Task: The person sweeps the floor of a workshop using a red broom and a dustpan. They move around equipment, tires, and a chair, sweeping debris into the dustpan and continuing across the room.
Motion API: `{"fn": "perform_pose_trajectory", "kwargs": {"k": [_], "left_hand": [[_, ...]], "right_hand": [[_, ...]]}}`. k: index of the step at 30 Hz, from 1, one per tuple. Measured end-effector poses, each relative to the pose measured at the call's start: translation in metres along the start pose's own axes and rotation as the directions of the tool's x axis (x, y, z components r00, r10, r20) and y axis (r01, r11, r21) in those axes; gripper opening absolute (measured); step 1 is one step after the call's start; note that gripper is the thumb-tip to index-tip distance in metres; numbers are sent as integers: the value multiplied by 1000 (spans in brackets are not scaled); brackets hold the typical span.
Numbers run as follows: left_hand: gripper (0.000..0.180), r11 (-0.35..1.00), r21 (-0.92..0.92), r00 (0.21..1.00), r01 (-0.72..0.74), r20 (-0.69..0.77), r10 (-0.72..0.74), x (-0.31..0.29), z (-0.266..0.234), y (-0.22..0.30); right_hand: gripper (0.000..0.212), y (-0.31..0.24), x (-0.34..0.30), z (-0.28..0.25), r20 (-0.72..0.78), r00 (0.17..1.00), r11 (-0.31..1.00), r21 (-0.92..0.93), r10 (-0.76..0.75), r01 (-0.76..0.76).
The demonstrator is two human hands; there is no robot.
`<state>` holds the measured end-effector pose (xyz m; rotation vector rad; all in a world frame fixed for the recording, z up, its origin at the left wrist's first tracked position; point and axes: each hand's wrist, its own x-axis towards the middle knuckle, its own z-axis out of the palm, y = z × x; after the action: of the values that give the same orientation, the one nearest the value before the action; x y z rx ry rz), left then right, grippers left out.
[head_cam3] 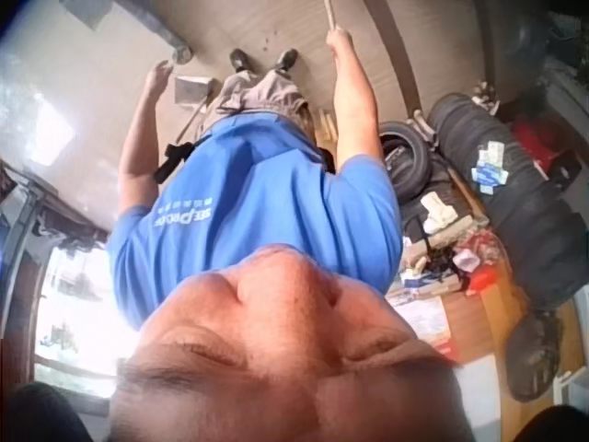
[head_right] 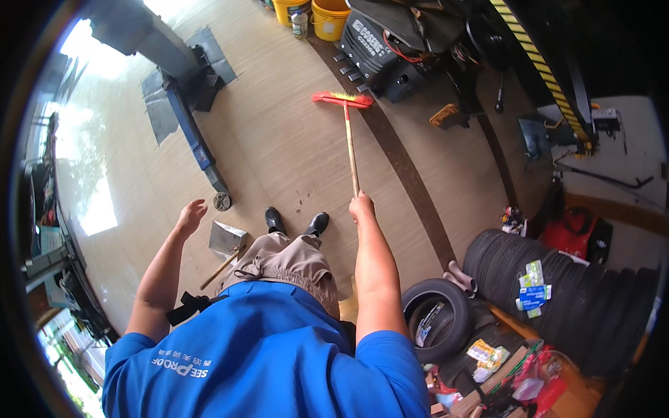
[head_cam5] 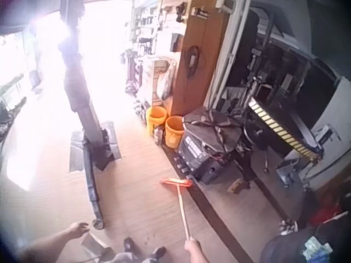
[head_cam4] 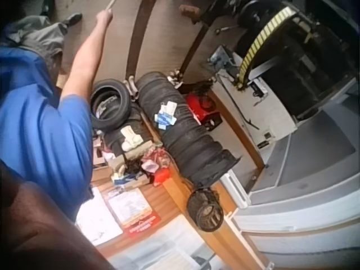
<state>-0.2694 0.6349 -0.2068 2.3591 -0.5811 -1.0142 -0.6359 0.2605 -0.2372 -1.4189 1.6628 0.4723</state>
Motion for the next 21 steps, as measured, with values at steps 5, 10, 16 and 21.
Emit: {"fn": "perform_pose_trajectory", "kwargs": {"k": [5, 10, 16, 21], "left_hand": [[37, 943, -310, 993, 120, 46, -111, 16, 11, 20], [37, 881, -185, 892, 435, 222, -394, -36, 49, -76], [31, 693, 563, 727, -450, 682, -82, -22, 55, -206], [35, 912, 180, 862, 367, 302, -407, 16, 55, -75]], "right_hand": [[42, 158, -23, 18, -125, 972, 979, -73, -199, 190], [40, 262, -204, -3, 16, 1000, 990, -144, -10, 12], [32, 292, -309, -31, 108, 994, 999, -44, 9, -4], [39, 255, -214, -29, 45, 999, 1000, -10, 14, -14]]}}
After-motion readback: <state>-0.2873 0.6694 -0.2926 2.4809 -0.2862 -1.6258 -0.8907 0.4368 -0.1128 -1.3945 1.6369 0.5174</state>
